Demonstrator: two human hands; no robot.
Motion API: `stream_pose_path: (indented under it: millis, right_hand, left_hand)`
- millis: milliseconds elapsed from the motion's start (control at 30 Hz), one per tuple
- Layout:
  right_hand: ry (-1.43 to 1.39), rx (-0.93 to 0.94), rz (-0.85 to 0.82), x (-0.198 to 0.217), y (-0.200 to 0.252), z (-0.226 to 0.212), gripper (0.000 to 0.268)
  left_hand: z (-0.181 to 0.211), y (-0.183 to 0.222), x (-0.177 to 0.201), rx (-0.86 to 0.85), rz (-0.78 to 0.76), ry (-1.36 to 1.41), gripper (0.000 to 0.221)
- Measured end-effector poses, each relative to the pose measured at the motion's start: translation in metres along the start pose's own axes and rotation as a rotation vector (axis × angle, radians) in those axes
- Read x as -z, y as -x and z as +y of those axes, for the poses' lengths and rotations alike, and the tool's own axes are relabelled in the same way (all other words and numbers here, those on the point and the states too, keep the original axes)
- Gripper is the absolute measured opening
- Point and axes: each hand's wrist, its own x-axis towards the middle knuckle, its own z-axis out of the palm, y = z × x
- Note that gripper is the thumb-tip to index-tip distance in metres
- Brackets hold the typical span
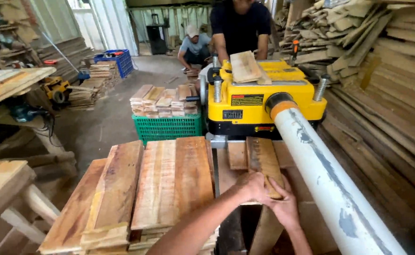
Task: Feeding wooden boards into a thickness planer to smooth the surfaces and achieve uniform thickness.
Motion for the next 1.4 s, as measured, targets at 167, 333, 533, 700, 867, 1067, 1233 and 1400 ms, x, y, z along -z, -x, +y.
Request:
stream_pose_path:
  millis: [167,333,533,700,867,1067,1233,1400]
  right_hand:
    - [0.077,-0.057,0.043,0.000,0.039,-0.059,0.064]
    - [0.159,0.005,0.033,-0.011,0.079,-0.120,0.061]
    - [0.081,0.196,-0.071,-0.049,0.117,-0.153,0.059]
    - [0.019,0.458,-0.178,-0.107,0.145,-0.152,0.062]
    - [0.097,0.520,-0.305,-0.150,0.161,-0.150,0.060]
    - [0.482,0.712,-0.310,-0.183,0.145,-0.120,0.058]
    - [0.764,1.025,-0.147,-0.186,0.140,-0.110,0.064]
    - [0.814,0.932,-0.130,-0.198,0.143,-0.110,0.074]
  left_hand:
    - [-0.024,-0.022,-0.009,0.065,0.251,0.174,0.057]
    - [-0.026,0.045,0.008,0.085,0.425,0.253,0.046]
    - [-0.050,0.138,0.035,0.065,0.540,0.479,0.032]
    - [-0.102,0.190,0.034,0.149,0.686,0.398,0.049]
    - [-0.170,0.207,0.034,0.285,0.715,0.287,0.051]
    - [-0.199,0.228,0.045,0.271,0.754,-0.161,0.037]
    - [-0.195,0.232,0.056,0.059,0.950,-0.595,0.029]
    - [-0.266,0.203,0.070,0.319,1.094,-0.390,0.039]
